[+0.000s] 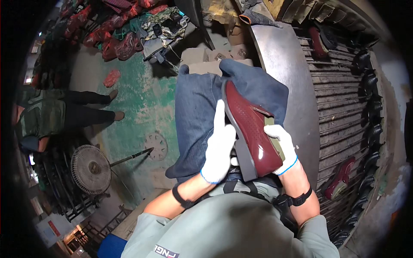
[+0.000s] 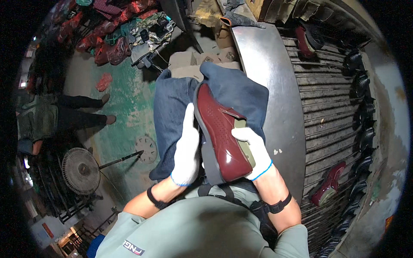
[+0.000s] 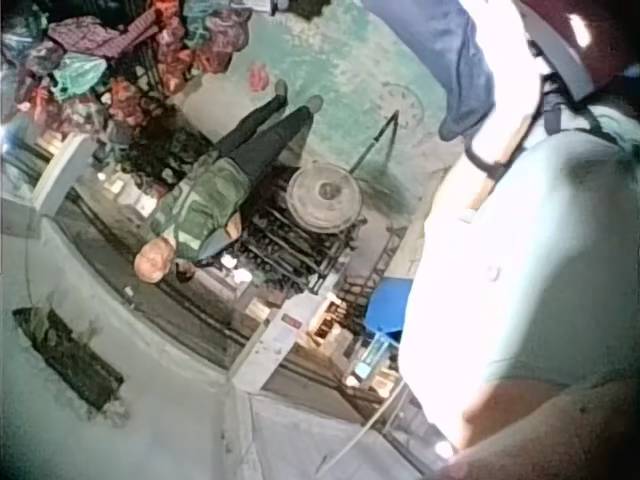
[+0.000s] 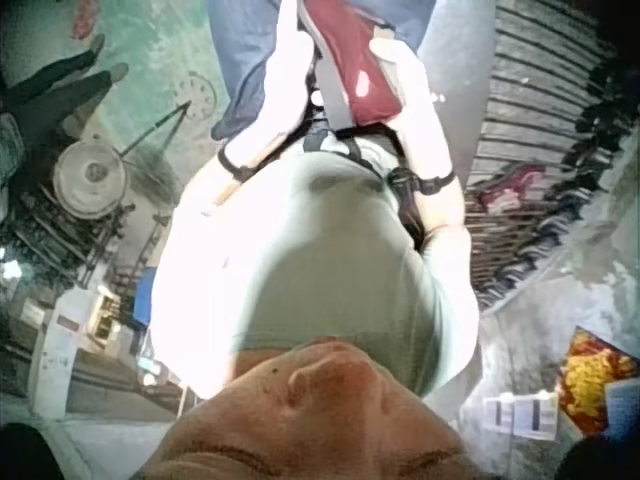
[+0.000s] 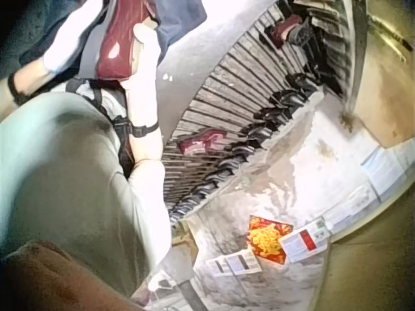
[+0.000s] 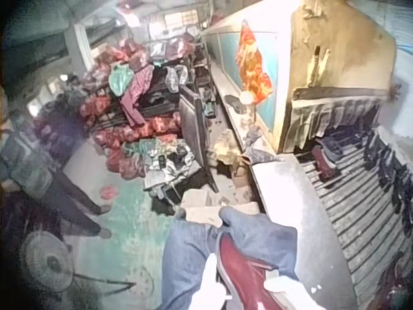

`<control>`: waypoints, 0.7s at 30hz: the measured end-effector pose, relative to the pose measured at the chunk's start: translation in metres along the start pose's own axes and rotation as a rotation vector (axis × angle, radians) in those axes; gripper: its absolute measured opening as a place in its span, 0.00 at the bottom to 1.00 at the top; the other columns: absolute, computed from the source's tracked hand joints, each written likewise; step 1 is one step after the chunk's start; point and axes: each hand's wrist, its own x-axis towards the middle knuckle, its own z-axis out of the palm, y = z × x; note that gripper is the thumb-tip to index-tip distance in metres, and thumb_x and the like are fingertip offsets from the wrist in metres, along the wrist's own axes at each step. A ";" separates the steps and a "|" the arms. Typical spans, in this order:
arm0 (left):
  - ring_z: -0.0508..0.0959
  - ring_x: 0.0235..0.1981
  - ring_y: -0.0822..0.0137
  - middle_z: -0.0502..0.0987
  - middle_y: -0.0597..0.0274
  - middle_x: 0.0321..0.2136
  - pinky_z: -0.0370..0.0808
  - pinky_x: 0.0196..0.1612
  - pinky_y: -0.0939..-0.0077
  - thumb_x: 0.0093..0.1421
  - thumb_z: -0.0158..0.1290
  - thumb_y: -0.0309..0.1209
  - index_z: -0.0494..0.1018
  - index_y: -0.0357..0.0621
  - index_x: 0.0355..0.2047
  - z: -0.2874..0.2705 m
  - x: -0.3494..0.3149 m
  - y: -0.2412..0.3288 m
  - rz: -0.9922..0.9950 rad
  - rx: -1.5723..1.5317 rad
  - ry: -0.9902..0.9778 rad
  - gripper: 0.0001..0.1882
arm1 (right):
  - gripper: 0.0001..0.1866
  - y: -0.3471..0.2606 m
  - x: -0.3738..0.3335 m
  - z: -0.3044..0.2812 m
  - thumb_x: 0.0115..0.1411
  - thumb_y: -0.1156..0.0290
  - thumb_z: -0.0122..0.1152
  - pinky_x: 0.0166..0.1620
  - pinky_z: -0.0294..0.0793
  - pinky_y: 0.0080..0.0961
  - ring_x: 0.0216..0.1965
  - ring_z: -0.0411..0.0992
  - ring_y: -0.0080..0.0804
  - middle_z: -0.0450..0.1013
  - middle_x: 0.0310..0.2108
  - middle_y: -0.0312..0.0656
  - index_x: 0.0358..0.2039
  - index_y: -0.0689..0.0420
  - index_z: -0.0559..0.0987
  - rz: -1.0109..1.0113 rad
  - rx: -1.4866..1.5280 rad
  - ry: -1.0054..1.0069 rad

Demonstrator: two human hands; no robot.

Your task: The person repeatedly wipes a maroon shoe with a dark cloth, rotating the shoe to cover different surfaces. The shoe is handled one at a time and placed back on a nearby rack after each wipe cycle.

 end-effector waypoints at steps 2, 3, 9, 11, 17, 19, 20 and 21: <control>0.75 0.34 0.73 0.81 0.59 0.56 0.77 0.41 0.75 0.81 0.48 0.33 0.40 0.51 0.88 0.000 -0.019 0.008 -0.050 0.042 -0.001 0.42 | 0.29 -0.002 0.007 0.002 0.68 0.63 0.64 0.55 0.90 0.44 0.49 0.86 0.45 0.84 0.54 0.52 0.67 0.62 0.76 -0.027 -0.036 0.040; 0.74 0.34 0.72 0.81 0.58 0.56 0.76 0.41 0.75 0.81 0.48 0.32 0.40 0.51 0.88 0.001 -0.024 0.012 -0.031 0.147 -0.007 0.42 | 0.27 -0.001 0.008 0.018 0.68 0.63 0.65 0.52 0.90 0.40 0.47 0.86 0.41 0.85 0.52 0.49 0.65 0.60 0.78 -0.075 -0.115 0.118; 0.47 0.86 0.51 0.42 0.34 0.85 0.46 0.84 0.64 0.80 0.47 0.33 0.43 0.36 0.85 0.000 -0.019 0.004 0.142 0.398 -0.104 0.40 | 0.27 -0.003 0.022 0.035 0.67 0.65 0.66 0.52 0.89 0.37 0.47 0.86 0.40 0.85 0.52 0.48 0.65 0.59 0.78 -0.131 -0.162 0.119; 0.53 0.84 0.50 0.46 0.36 0.85 0.50 0.84 0.63 0.80 0.48 0.33 0.44 0.36 0.85 0.009 -0.018 -0.001 0.129 0.441 -0.022 0.40 | 0.27 -0.006 0.026 0.032 0.68 0.62 0.68 0.53 0.88 0.36 0.48 0.85 0.38 0.84 0.53 0.46 0.65 0.59 0.77 -0.150 -0.187 0.141; 0.72 0.74 0.57 0.67 0.51 0.77 0.69 0.77 0.58 0.85 0.46 0.41 0.56 0.42 0.82 0.013 -0.014 0.029 -0.230 -0.479 0.008 0.32 | 0.34 0.007 0.012 0.073 0.75 0.55 0.65 0.65 0.80 0.36 0.63 0.79 0.35 0.76 0.67 0.47 0.75 0.57 0.70 -0.286 -0.379 0.115; 0.74 0.71 0.55 0.71 0.52 0.73 0.72 0.77 0.53 0.85 0.45 0.50 0.61 0.45 0.78 0.013 -0.010 0.042 -0.312 -0.666 -0.045 0.32 | 0.39 0.012 0.011 0.074 0.79 0.57 0.60 0.73 0.72 0.36 0.74 0.68 0.31 0.68 0.76 0.48 0.82 0.62 0.60 -0.428 -0.617 -0.027; 0.75 0.71 0.55 0.73 0.51 0.72 0.74 0.75 0.54 0.85 0.43 0.52 0.61 0.43 0.78 0.012 -0.008 0.045 -0.303 -0.692 -0.063 0.33 | 0.46 0.013 0.009 0.072 0.74 0.62 0.67 0.74 0.72 0.38 0.75 0.67 0.34 0.66 0.76 0.50 0.83 0.64 0.55 -0.487 -0.804 -0.058; 0.76 0.70 0.54 0.73 0.50 0.71 0.75 0.75 0.54 0.85 0.42 0.53 0.61 0.42 0.78 0.011 -0.006 0.049 -0.339 -0.696 -0.070 0.34 | 0.53 0.014 0.008 0.070 0.69 0.66 0.75 0.74 0.72 0.40 0.75 0.66 0.37 0.64 0.77 0.52 0.83 0.66 0.51 -0.559 -0.986 -0.083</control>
